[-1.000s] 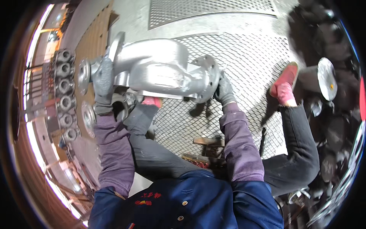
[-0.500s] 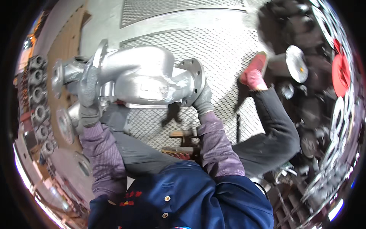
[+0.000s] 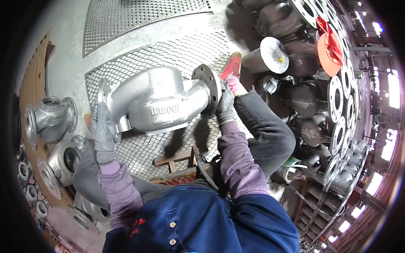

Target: The person marks a large industrial metal casting with a marker.

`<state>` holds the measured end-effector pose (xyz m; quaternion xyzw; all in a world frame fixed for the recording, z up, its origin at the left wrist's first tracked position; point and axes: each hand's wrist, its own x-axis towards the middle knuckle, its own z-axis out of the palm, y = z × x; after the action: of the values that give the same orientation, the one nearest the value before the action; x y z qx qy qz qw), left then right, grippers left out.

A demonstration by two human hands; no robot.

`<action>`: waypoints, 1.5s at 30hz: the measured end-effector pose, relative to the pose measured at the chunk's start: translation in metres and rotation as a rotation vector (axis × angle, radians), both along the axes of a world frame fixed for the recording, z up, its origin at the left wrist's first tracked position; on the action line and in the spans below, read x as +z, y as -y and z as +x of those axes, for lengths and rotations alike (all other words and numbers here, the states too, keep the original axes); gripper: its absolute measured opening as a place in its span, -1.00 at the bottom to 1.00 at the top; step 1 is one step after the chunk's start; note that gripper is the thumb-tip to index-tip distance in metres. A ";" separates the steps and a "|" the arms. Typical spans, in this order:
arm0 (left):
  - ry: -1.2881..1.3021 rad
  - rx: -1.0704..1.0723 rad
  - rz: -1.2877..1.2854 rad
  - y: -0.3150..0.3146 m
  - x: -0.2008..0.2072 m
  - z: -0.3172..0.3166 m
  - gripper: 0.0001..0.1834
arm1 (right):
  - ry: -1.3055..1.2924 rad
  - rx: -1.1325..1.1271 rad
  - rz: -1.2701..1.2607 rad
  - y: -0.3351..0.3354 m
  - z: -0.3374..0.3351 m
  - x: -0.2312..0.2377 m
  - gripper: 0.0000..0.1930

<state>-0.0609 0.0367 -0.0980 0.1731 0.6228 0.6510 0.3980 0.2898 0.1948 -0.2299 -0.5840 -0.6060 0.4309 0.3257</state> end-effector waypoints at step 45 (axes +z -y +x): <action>-1.213 -0.622 0.122 -0.072 0.097 0.114 -0.08 | 0.891 -0.058 0.012 -0.095 0.141 0.119 -0.64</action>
<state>0.0534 0.1087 -0.0009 0.7002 0.6191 0.3281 0.1368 0.4309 0.2897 -0.1109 -0.7276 -0.6729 0.1244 0.0483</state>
